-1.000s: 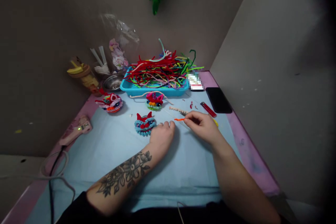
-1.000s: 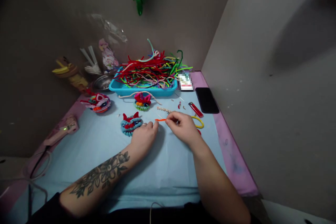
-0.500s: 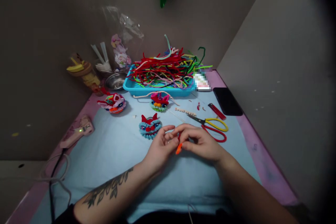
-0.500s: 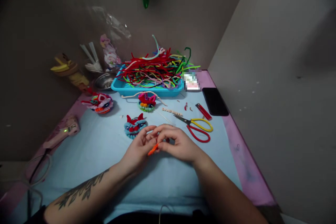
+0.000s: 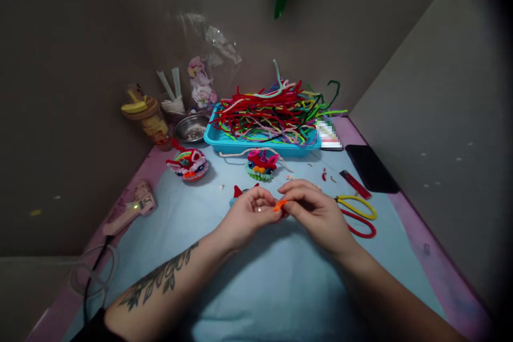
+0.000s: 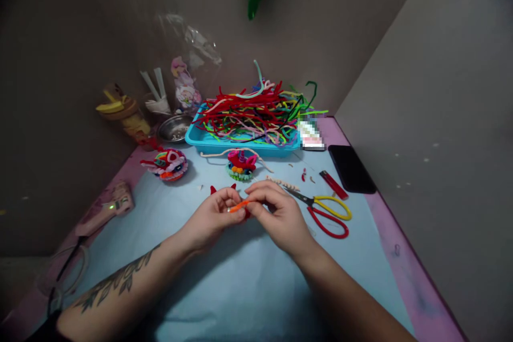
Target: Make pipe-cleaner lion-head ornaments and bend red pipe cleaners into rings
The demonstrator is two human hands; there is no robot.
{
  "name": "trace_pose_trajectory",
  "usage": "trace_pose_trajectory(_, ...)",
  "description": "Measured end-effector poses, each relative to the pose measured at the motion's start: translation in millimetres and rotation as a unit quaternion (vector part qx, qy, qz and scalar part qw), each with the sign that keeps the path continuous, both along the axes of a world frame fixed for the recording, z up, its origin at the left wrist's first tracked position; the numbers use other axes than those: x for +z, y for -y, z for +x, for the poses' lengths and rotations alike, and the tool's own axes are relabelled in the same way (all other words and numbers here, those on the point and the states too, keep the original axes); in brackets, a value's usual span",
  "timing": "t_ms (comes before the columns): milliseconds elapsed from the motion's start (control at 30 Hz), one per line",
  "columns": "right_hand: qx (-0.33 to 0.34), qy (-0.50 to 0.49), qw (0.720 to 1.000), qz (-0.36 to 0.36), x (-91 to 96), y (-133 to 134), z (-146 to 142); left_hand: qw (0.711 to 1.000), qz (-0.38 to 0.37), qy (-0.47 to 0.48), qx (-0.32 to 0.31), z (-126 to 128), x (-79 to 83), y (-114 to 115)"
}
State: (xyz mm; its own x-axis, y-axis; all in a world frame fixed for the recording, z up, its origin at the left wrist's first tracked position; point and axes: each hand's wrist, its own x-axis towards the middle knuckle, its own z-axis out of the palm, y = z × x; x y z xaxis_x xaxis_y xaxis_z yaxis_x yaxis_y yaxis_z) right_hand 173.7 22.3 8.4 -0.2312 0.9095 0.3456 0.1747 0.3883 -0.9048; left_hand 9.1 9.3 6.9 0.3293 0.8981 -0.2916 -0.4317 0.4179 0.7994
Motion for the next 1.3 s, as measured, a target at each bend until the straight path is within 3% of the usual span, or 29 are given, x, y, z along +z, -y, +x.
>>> trace_pose_trajectory(167, -0.045, -0.043, 0.998, -0.012, -19.7, -3, -4, 1.000, -0.015, 0.013, 0.006, -6, -4.8, 0)
trace_pose_trajectory(300, -0.090, -0.091, 0.992, -0.004, -31.0, -6, 5, 0.997, -0.059, 0.048, 0.008, -25, 3.9, 0)
trace_pose_trajectory(433, -0.130, -0.066, 0.989, 0.011, -27.3, -5, 9, 0.998, -0.017, 0.010, 0.063, -39, 11.3, -2)
trace_pose_trajectory(567, -0.141, 0.005, 0.989, 0.055, -17.7, 3, 5, 0.996, 0.019, -0.050, 0.073, -40, 12.8, -1)
trace_pose_trajectory(733, -0.135, 0.061, 0.981, 0.124, -9.6, 12, -1, 0.963, 0.113, -0.095, 0.226, -45, 17.5, -4)
trace_pose_trajectory(800, -0.135, 0.078, 0.977, 0.144, -8.7, 14, -4, 0.967, 0.104, -0.120, 0.197, -45, 13.5, -3)
trace_pose_trajectory(933, -0.128, 0.111, 0.969, 0.177, -11.2, 15, -5, 0.986, 0.049, -0.150, 0.056, -33, -1.3, 4)
trace_pose_trajectory(1300, -0.101, 0.178, 0.950, 0.237, -17.6, 16, -6, 0.960, 0.102, -0.254, 0.057, -26, -3.4, 9)
